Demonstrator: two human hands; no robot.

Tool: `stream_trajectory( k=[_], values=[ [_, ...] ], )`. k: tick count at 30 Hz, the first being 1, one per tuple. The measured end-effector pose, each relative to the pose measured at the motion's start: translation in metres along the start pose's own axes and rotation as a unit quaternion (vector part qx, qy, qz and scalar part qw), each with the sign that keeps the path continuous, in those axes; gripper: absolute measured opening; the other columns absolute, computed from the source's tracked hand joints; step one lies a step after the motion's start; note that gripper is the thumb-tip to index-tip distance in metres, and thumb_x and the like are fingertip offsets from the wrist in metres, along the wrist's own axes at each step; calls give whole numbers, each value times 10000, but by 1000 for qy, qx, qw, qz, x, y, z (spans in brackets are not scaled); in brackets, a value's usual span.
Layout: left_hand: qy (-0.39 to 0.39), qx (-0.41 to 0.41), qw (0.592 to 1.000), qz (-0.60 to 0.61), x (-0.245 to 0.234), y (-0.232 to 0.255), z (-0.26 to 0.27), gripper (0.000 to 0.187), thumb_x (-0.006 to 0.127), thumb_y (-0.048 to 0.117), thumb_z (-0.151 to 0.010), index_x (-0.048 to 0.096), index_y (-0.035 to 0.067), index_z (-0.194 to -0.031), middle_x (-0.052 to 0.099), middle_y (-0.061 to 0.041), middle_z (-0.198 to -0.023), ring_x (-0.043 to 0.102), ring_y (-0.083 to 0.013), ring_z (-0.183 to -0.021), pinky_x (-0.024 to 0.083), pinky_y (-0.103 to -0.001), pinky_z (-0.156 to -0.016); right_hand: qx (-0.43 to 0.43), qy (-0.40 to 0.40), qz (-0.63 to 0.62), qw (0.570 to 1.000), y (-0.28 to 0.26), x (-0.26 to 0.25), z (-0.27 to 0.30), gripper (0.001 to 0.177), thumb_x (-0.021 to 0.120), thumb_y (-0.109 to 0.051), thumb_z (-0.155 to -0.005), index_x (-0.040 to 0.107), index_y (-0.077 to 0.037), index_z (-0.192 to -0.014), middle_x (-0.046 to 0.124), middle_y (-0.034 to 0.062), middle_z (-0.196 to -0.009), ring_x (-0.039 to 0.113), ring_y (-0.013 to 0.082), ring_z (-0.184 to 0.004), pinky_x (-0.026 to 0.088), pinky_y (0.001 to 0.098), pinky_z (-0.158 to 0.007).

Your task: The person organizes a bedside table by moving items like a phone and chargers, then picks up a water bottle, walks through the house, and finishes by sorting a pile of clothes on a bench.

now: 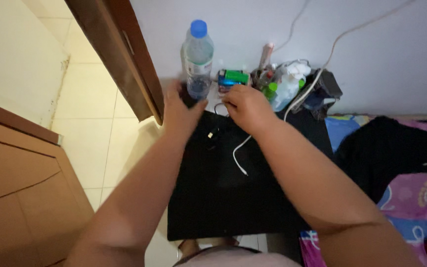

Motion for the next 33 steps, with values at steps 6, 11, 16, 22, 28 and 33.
stream_trajectory(
  k=[6,11,16,22,28,33],
  values=[
    [19,51,998,-20,18,16,-48,1176,1031,313,-629,314,-30,-1495,538,-279,-1387,539,-418,-1277,440,-472,-1065,122,-90,-99,984,-11,-112,84,126,745,-124,-847,769,-67,-956,772,92,-937,743,237,-862,574,342,-762],
    [19,59,997,49,42,9,-61,1026,976,300,-688,379,-36,-1451,656,-220,-1313,671,-349,-1235,529,-435,-1056,444,-120,-116,880,22,-154,178,196,730,-131,-842,786,-55,-1014,785,144,-877,742,275,-804,581,355,-731],
    [18,-66,997,-20,37,18,-59,891,970,319,-706,475,4,-1376,662,-198,-1290,655,-335,-1209,512,-428,-1025,356,-222,30,907,21,-128,208,641,899,-303,-651,694,-36,-1196,728,181,-1132,704,356,-1057,565,426,-908],
    [45,-131,989,53,16,38,-29,722,898,217,-767,520,39,-1356,669,-159,-1309,664,-298,-1221,538,-393,-1023,538,-323,82,774,-3,-88,204,1178,826,-590,-766,137,-168,-1623,359,260,-1506,561,452,-1263,507,470,-1038],
    [92,-78,983,135,-12,31,5,797,904,137,-790,444,2,-1427,658,-176,-1333,676,-288,-1234,560,-385,-1035,527,-351,84,770,3,-78,194,1240,820,-551,-773,28,-169,-1648,288,255,-1545,563,450,-1263,533,464,-1013],
    [101,-100,980,143,-34,27,37,796,911,123,-768,455,-3,-1408,667,-164,-1318,695,-266,-1203,580,-370,-1001,484,-333,134,798,27,-75,185,1175,790,-538,-806,76,-130,-1645,337,241,-1515,549,442,-1265,530,461,-1005]
  ],
)
Point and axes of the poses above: each hand's wrist, its own z-axis away from the middle knuckle, its own x-axis out of the palm, y = z × x, the point moved 3 cm from there along -z, towards the middle knuckle
